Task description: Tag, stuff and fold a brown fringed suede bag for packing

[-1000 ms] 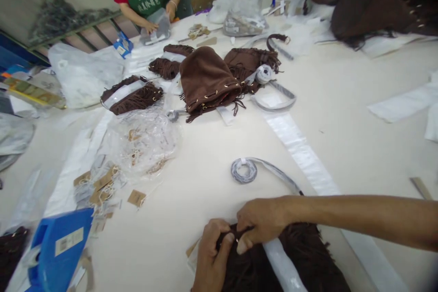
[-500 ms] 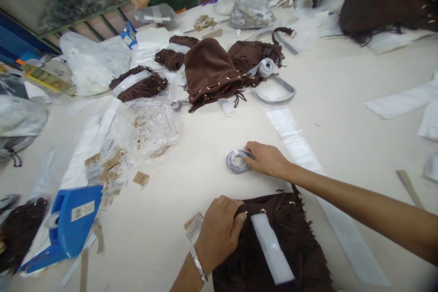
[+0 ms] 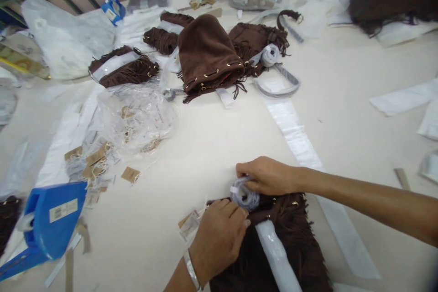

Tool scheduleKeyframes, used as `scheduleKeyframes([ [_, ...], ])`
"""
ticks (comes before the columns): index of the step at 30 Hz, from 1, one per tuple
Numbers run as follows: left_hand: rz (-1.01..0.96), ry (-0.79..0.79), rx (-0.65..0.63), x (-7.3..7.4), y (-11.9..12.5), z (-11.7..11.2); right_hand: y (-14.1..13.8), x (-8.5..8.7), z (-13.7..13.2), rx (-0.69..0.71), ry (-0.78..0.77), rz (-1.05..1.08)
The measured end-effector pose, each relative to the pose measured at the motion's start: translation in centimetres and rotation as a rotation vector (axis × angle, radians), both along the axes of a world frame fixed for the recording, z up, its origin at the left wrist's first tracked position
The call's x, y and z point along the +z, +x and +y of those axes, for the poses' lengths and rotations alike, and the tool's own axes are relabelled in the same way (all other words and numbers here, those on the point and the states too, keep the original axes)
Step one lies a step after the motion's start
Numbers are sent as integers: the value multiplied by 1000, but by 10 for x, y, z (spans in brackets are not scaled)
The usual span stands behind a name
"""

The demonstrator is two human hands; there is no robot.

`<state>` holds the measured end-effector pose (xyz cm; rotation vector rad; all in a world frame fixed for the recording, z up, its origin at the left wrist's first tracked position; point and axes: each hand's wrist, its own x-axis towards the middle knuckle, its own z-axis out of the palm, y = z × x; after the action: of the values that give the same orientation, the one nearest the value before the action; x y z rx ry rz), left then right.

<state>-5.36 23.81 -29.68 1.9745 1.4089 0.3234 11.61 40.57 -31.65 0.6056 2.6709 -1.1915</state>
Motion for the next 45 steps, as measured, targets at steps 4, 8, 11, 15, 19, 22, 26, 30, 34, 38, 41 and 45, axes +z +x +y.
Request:
scheduleKeyframes([
  [4, -18, 55, 98, -5, -1, -7, 1, 3, -9, 210, -9, 54],
  [8, -21, 75, 140, -6, -2, -14, -3, 2, -11, 359, -204, 86],
  [11, -20, 49, 114, -4, -2, -12, -11, -6, -7, 509, -502, -67],
  [15, -77, -26, 131, -3, -7, -4, -20, -15, -4, 615, -709, -282],
  [19, -100, -47, 123, -8, -15, -2, -22, -7, -8, 631, -466, -131],
  [22, -99, -36, 88, -14, -17, -4, -18, 0, -8, 531, -425, -74],
  [26, -77, 45, 85, -18, -14, -7, -13, -4, 1, 400, -853, -175],
  [30, -83, 97, 83, -17, -11, -6, -15, -7, 8, 327, -1226, -294],
  [34, -82, 121, 107, -20, -11, -5, -17, -12, -4, 579, -1322, -292],
  [38, -37, 110, 98, -29, -10, -5, -17, -28, -30, 457, -1439, -282],
  [41, 49, 137, 86, -34, -7, -4, -18, -36, -39, 506, -1449, -307],
  [45, 134, 137, 67, -34, -7, -2, -6, -18, -30, 450, -1171, -224],
])
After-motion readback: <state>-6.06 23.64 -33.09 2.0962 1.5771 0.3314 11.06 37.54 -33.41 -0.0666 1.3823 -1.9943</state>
